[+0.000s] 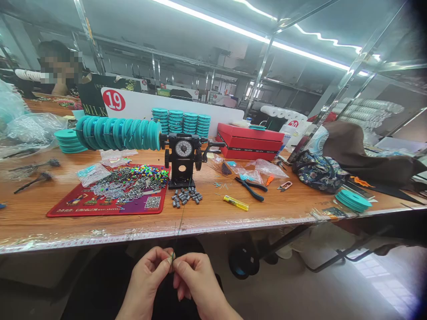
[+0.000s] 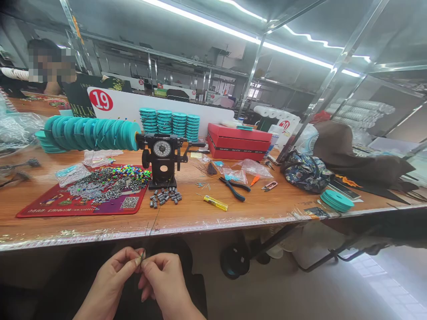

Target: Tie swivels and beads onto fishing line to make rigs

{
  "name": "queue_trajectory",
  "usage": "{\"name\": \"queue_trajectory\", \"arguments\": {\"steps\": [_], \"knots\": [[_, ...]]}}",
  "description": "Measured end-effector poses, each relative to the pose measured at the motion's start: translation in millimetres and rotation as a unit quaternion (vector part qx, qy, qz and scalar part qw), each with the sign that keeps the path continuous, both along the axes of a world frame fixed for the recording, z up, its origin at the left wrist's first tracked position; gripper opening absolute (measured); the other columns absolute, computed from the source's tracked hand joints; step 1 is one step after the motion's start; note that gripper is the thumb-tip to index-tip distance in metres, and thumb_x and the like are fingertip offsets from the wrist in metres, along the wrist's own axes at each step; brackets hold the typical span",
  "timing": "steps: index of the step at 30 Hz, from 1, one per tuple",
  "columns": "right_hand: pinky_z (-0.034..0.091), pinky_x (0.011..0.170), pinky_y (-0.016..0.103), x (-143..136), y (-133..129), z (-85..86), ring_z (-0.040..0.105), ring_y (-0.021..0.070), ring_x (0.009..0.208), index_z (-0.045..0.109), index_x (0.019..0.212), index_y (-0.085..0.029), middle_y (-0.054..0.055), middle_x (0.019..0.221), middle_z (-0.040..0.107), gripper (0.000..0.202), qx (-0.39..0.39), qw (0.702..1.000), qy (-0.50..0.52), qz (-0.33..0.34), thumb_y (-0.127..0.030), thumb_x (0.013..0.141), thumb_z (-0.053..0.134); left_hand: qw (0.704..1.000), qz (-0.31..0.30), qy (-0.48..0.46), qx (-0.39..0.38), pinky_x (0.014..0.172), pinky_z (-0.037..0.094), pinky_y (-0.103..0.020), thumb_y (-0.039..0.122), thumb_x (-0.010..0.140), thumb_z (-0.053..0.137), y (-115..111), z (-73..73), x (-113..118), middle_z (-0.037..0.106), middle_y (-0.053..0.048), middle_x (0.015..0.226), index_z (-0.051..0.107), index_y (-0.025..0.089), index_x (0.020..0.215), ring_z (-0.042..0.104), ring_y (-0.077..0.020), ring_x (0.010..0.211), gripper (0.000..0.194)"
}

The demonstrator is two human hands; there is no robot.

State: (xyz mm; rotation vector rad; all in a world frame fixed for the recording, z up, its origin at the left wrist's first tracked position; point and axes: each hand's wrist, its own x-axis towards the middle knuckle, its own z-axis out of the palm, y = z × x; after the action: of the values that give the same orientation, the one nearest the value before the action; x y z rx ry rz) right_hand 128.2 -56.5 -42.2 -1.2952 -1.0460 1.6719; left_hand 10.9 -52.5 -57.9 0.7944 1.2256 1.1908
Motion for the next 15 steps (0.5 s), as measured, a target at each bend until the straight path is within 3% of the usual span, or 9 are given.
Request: {"name": "queue_trajectory", "arguments": {"steps": [4,10,15], "knots": [[0.018,0.032,0.015,0.4,1.9,0.9,0.039,0.0029,0.032,0.053,0.056,-0.01,0.0,0.048,0.05,0.026,-0.015,0.999,0.034,0.002,-0.031,0.07,0.053,1.0,-0.007,0.006,0.006,0.062,0.042,-0.021,0.032,0.059,0.069,0.0,1.6,-0.4,0.055,0.0,0.061,0.051,0.016,0.055,0.051,-0.0153,0.069,0.024],[0.015,0.033,0.015,2.3,3.8,5.4,0.04,0.0026,0.033,0.053,0.055,-0.01,0.0,0.048,0.05,0.031,-0.027,1.0,0.0,0.005,-0.038,0.068,0.058,1.0,-0.005,0.025,0.009,0.067,0.043,-0.022,0.029,0.057,0.069,0.8,6.6,-0.6,0.058,-0.001,0.063,0.052,0.017,0.052,0.053,-0.0179,0.076,0.021],[0.018,0.034,0.016,1.5,4.2,3.2,0.039,0.0028,0.033,0.055,0.057,-0.01,-0.001,0.047,0.05,0.025,-0.028,1.0,0.012,-0.001,-0.032,0.066,0.057,0.999,-0.006,0.03,0.008,0.067,0.043,-0.024,0.028,0.054,0.069,2.2,9.6,0.5,0.057,-0.001,0.06,0.051,0.018,0.05,0.054,-0.0199,0.078,0.021]]}}
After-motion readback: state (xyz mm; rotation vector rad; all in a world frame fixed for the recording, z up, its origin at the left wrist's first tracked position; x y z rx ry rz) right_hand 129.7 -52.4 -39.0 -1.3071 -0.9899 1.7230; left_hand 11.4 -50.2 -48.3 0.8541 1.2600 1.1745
